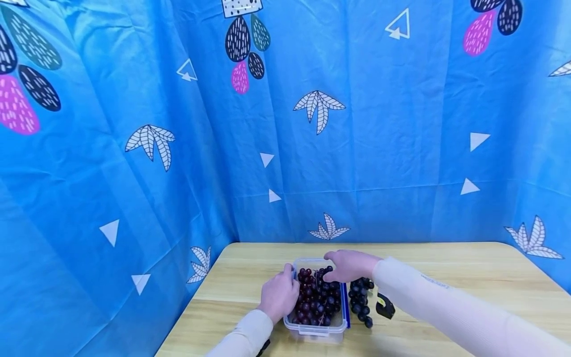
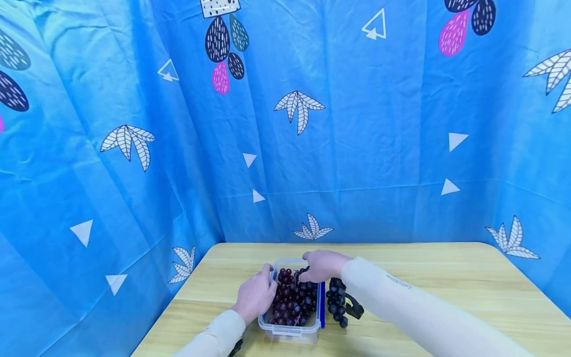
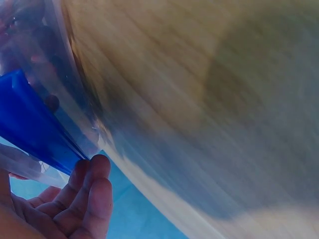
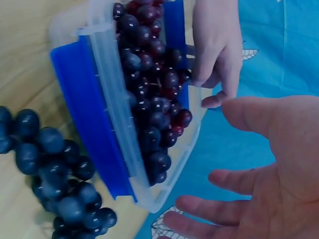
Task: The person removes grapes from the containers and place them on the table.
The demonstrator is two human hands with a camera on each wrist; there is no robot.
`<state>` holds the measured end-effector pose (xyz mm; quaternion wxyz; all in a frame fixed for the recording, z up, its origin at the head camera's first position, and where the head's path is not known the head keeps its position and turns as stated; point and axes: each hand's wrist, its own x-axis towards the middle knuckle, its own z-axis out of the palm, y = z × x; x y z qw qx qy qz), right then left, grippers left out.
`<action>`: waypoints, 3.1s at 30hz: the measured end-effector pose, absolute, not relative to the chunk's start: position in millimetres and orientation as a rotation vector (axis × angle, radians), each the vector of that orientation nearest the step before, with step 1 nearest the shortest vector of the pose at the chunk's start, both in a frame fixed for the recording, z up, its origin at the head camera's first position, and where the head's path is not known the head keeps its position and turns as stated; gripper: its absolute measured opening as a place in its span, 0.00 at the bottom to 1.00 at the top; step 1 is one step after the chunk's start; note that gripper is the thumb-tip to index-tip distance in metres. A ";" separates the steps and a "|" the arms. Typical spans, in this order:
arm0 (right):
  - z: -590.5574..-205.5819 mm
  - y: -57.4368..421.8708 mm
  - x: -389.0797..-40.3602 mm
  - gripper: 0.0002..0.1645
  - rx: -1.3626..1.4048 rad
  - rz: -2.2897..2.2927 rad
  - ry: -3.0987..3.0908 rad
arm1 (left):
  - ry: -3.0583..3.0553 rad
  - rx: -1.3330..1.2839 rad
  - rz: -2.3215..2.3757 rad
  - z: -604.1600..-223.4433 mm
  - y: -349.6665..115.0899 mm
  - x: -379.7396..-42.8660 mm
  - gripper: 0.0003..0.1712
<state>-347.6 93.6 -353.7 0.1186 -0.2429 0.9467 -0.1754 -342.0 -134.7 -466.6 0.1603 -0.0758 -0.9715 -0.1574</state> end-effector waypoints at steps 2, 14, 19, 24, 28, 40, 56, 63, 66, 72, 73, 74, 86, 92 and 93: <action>-350.3 88.6 -350.1 0.39 -0.731 -0.497 2.759 | -2.778 -0.211 -0.446 -466.2 -134.3 -342.6 0.18; -350.0 66.4 -368.6 0.37 -0.739 -0.430 2.723 | -2.775 -0.208 -0.417 -459.6 -131.2 -347.9 0.18; -353.0 59.1 -374.1 0.33 -0.726 -0.364 2.718 | -2.760 -0.220 -0.422 -460.6 -130.2 -345.6 0.17; -354.6 54.1 -379.2 0.31 -0.706 -0.308 2.713 | -2.760 -0.215 -0.427 -460.8 -129.8 -343.7 0.18; -357.5 51.8 -382.7 0.30 -0.689 -0.293 2.717 | -2.774 -0.208 -0.424 -461.1 -129.9 -342.9 0.19; -378.6 43.7 -399.3 0.20 -0.622 -0.308 2.685 | -2.783 -0.198 -0.442 -464.2 -133.5 -341.5 0.19; -396.3 38.3 -410.7 0.25 -0.614 -0.288 2.677 | -2.765 -0.183 -0.406 -463.2 -132.3 -342.5 0.19; -400.0 35.0 -408.1 0.24 -0.623 -0.311 2.669 | -2.771 -0.158 -0.397 -465.0 -130.8 -341.0 0.19; -400.1 35.5 -406.6 0.19 -0.628 -0.305 2.678 | -2.767 -0.148 -0.389 -465.8 -130.4 -340.8 0.19; -400.5 38.0 -405.9 0.18 -0.644 -0.321 2.663 | -2.760 -0.144 -0.403 -466.5 -130.4 -340.7 0.18; -400.6 38.0 -406.0 0.19 -0.648 -0.330 2.657 | -2.761 -0.142 -0.406 -466.5 -130.4 -340.9 0.18; -400.6 38.1 -406.1 0.20 -0.652 -0.338 2.653 | -2.761 -0.140 -0.407 -466.5 -130.3 -340.6 0.18; -392.4 41.0 -398.9 0.09 -0.645 -0.407 2.687 | -2.757 -0.152 -0.417 -464.3 -130.0 -339.2 0.17; -390.7 42.0 -394.8 0.12 -0.595 -0.428 2.695 | -2.759 -0.145 -0.415 -465.1 -129.4 -338.9 0.17; -390.3 42.3 -394.1 0.14 -0.586 -0.433 2.697 | -2.759 -0.146 -0.414 -465.2 -129.3 -339.0 0.18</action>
